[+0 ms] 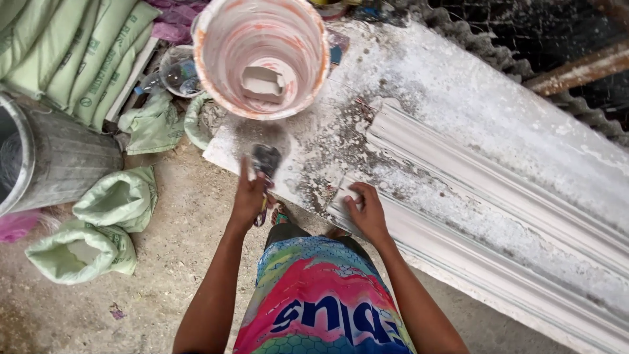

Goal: The person scrapes white putty or residue from a long white molding profile using a small metal scraper. They repeatedly scrape along the grooves and edges of the molding, removing excess material and debris.

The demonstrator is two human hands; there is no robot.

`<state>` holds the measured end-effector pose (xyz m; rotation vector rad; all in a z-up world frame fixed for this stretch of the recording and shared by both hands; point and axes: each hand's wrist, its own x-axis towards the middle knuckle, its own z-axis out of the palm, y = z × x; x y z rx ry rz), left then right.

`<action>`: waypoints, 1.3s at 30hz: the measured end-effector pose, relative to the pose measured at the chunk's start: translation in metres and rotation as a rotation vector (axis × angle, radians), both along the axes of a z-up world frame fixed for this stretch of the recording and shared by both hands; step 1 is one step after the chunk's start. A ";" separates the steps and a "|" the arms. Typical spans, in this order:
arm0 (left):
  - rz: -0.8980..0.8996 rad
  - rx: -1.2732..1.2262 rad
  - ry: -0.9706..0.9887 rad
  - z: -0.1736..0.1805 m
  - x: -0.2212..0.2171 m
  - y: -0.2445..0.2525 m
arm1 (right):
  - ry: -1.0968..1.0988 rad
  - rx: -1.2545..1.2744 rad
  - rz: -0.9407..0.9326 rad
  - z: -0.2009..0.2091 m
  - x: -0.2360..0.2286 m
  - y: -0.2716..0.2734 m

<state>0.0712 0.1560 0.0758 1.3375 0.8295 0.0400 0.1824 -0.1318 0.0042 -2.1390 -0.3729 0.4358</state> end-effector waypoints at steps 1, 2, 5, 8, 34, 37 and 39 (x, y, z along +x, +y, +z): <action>0.017 -0.001 -0.004 0.001 0.001 0.013 | -0.004 -0.001 0.017 -0.001 0.001 0.000; 0.155 0.023 -0.052 0.003 0.003 0.027 | 0.018 -0.009 0.003 -0.002 0.002 0.000; 0.431 0.029 -0.139 -0.045 0.023 0.086 | 0.044 -0.035 -0.008 0.003 0.004 0.003; 0.593 -0.105 -0.201 -0.082 0.054 0.127 | 0.047 -0.080 -0.022 0.005 0.001 0.007; -0.622 0.599 0.131 -0.015 0.060 -0.064 | 0.140 0.184 -0.222 0.008 0.070 -0.018; -0.695 0.813 0.170 -0.005 0.109 -0.098 | 0.130 0.264 -0.222 0.005 0.097 -0.034; -0.710 1.023 0.149 -0.008 0.134 -0.120 | 0.121 0.271 -0.240 0.008 0.112 -0.046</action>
